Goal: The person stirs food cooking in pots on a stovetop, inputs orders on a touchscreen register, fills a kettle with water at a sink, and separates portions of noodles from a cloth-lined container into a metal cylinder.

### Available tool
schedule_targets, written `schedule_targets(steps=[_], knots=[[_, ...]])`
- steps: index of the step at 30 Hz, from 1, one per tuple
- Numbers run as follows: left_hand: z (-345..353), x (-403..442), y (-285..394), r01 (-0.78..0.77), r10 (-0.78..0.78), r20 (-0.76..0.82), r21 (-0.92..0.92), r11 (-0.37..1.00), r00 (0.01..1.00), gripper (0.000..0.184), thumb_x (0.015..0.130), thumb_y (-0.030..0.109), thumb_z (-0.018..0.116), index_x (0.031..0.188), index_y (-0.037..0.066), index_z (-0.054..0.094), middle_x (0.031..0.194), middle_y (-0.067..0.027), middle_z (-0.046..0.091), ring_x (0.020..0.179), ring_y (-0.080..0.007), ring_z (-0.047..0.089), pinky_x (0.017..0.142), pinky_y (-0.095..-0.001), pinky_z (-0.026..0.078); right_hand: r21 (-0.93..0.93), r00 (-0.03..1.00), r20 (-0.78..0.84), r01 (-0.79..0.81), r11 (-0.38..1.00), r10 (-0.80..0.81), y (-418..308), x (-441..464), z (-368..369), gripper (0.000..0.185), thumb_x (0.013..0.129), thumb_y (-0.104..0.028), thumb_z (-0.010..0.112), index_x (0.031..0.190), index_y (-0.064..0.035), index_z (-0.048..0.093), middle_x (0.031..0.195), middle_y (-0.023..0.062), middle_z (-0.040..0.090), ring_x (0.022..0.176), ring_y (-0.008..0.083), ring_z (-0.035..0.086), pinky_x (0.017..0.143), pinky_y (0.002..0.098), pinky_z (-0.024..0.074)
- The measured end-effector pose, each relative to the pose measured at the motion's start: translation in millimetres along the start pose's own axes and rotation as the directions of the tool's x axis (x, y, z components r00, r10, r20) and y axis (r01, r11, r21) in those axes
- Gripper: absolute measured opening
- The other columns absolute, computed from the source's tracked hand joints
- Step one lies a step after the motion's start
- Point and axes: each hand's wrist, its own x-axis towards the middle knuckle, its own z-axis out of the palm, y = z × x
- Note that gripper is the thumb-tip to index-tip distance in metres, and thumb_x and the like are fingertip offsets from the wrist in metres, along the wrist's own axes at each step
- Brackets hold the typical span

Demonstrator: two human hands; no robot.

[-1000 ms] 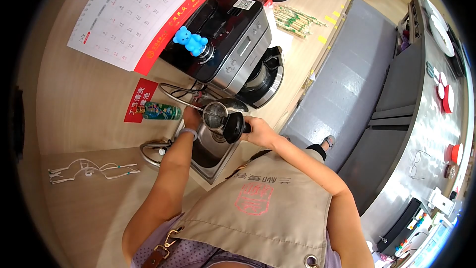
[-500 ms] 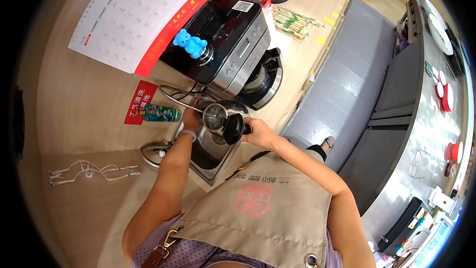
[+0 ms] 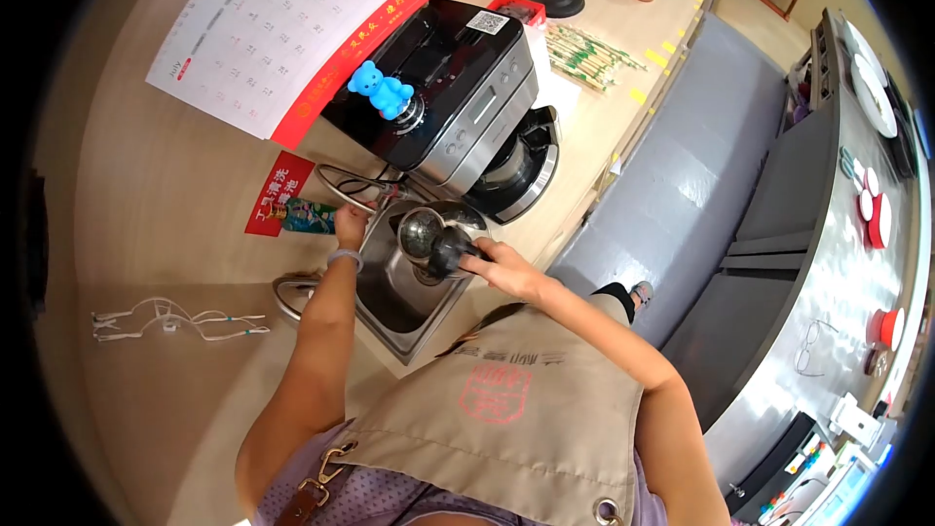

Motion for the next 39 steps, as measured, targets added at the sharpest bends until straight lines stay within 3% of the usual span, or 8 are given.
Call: schedule_targets(steps=[3,5,9,14,18,28,29,39], knots=[[6,-27,15,0.151,-0.218,-0.169,-0.338,0.929,0.961,0.022,0.078,0.023,0.066,0.071,0.003,0.061,0.060,-0.0041,0.058,0.051,-0.0122,0.051,0.047,-0.0259,0.040,-0.068,0.999,-0.018,-0.030,0.997,0.029,-12,-8,-5,0.068,0.072,-0.052,0.066,0.110,0.0033,0.054,0.094,0.0134,0.060,0.089,0.0213,0.055,0.080,0.0310,0.0426],[4,-52,23,0.337,-0.495,-0.069,-0.651,0.680,0.866,0.030,0.082,0.030,0.062,0.069,0.003,0.057,0.060,-0.0037,0.056,0.047,-0.0104,0.047,0.042,-0.0255,0.038,-0.089,1.000,-0.021,-0.018,0.996,0.017,-15,-11,-11,0.069,0.071,-0.051,0.068,0.110,0.0034,0.056,0.094,0.0123,0.061,0.087,0.0194,0.055,0.079,0.0295,0.0423],[26,-111,-1,0.155,-0.386,-0.081,-0.826,0.542,0.919,0.031,0.089,0.032,0.053,0.073,0.005,0.055,0.060,-0.0007,0.053,0.047,-0.0082,0.045,0.039,-0.0213,0.034,-0.064,1.000,0.002,0.029,0.998,-0.029,3,-10,-39,0.060,0.070,-0.048,0.070,0.101,0.0021,0.062,0.084,0.0085,0.062,0.079,0.0150,0.055,0.075,0.0271,0.0430],[37,-166,54,0.395,-0.690,-0.034,-0.799,0.453,0.723,0.028,0.090,0.031,0.048,0.084,0.005,0.059,0.061,-0.0031,0.057,0.044,-0.0078,0.047,0.038,-0.0195,0.033,-0.119,0.986,0.154,-0.041,0.992,0.059,14,-19,-101,0.039,0.072,-0.037,0.060,0.081,0.0004,0.060,0.066,0.0039,0.051,0.064,0.0149,0.045,0.060,0.0287,0.0376],[68,-201,80,0.535,-0.836,-0.033,-0.754,0.380,0.548,0.024,0.087,0.029,0.050,0.088,0.008,0.062,0.065,-0.0040,0.060,0.045,-0.0105,0.050,0.039,-0.0233,0.039,-0.060,0.969,0.212,-0.117,0.991,0.127,-14,-42,-170,0.042,0.071,-0.040,0.057,0.082,0.0001,0.059,0.069,0.0051,0.050,0.067,0.0167,0.045,0.063,0.0283,0.0368],[194,-293,241,0.531,-0.944,-0.014,-0.824,0.198,0.329,0.021,0.080,0.026,0.054,0.072,0.007,0.055,0.055,-0.0054,0.056,0.038,-0.0107,0.043,0.033,-0.0240,0.029,-0.270,0.971,0.037,-0.217,0.938,0.235,-162,-41,-391,0.046,0.070,-0.045,0.063,0.095,-0.0062,0.061,0.081,0.0005,0.054,0.069,0.0092,0.045,0.054,0.0212,0.0370],[209,-301,253,0.546,-0.958,0.043,-0.829,0.124,0.283,0.021,0.080,0.026,0.054,0.073,0.006,0.056,0.055,-0.0058,0.056,0.038,-0.0117,0.044,0.034,-0.0245,0.030,-0.264,0.985,0.003,-0.166,0.950,0.173,-172,-30,-410,0.049,0.067,-0.047,0.064,0.092,-0.0056,0.062,0.069,-0.0011,0.052,0.063,0.0091,0.046,0.048,0.0214,0.0352],[341,-317,353,0.630,-0.952,0.282,-0.763,-0.144,0.124,0.034,0.076,0.035,0.054,0.086,0.003,0.058,0.070,-0.0103,0.062,0.051,-0.0189,0.055,0.042,-0.0330,0.041,-0.290,1.000,-0.014,-0.024,0.957,0.021,-284,123,-519,0.036,0.062,-0.019,0.079,0.087,-0.0029,0.058,0.067,0.0002,0.052,0.049,0.0072,0.046,0.037,0.0190,0.0331]])
